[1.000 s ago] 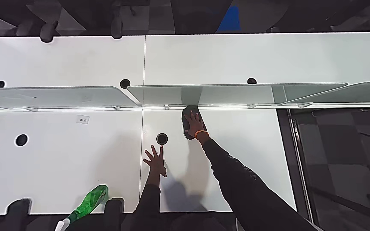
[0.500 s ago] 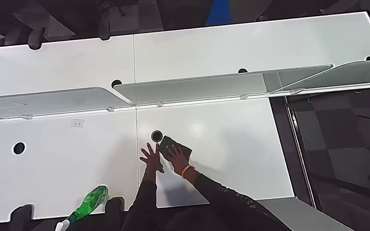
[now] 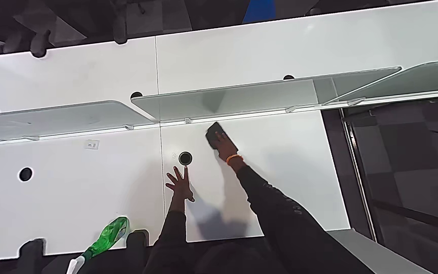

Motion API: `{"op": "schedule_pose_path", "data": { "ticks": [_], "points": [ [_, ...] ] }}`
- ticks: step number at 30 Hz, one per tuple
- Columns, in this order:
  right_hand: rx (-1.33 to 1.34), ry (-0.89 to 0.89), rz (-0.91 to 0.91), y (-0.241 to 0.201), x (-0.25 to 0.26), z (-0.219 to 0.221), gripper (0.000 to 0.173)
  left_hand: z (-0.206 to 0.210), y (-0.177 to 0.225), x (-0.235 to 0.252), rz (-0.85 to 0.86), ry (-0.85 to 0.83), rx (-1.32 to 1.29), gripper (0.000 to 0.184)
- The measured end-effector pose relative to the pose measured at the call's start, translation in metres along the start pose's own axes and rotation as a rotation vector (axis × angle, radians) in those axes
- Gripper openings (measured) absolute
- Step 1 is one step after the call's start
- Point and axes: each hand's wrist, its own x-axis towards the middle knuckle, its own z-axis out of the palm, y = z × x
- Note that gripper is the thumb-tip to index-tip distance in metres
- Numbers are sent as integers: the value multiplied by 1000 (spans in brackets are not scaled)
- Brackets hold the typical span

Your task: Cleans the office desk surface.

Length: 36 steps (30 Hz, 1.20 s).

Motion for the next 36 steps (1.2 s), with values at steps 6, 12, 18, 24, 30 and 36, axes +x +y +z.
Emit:
{"op": "schedule_pose_path", "data": {
  "ticks": [6,12,18,24,30,36],
  "points": [
    [51,12,167,62,-16,-32,68,0,0,0,0,2,6,175],
    [15,-82,-3,14,-72,26,80,3,-2,1,6,9,-1,177],
    [63,-209,-173,-35,-153,89,77,2,-1,0,16,10,0,175],
    [21,-326,-233,-31,-230,132,73,4,-2,0,29,32,-28,176],
    [-49,-165,-18,30,-234,100,67,11,-14,-6,88,98,-28,173],
    [-33,-97,224,41,-168,56,84,49,-49,-36,177,178,-57,147]
  ]
}}
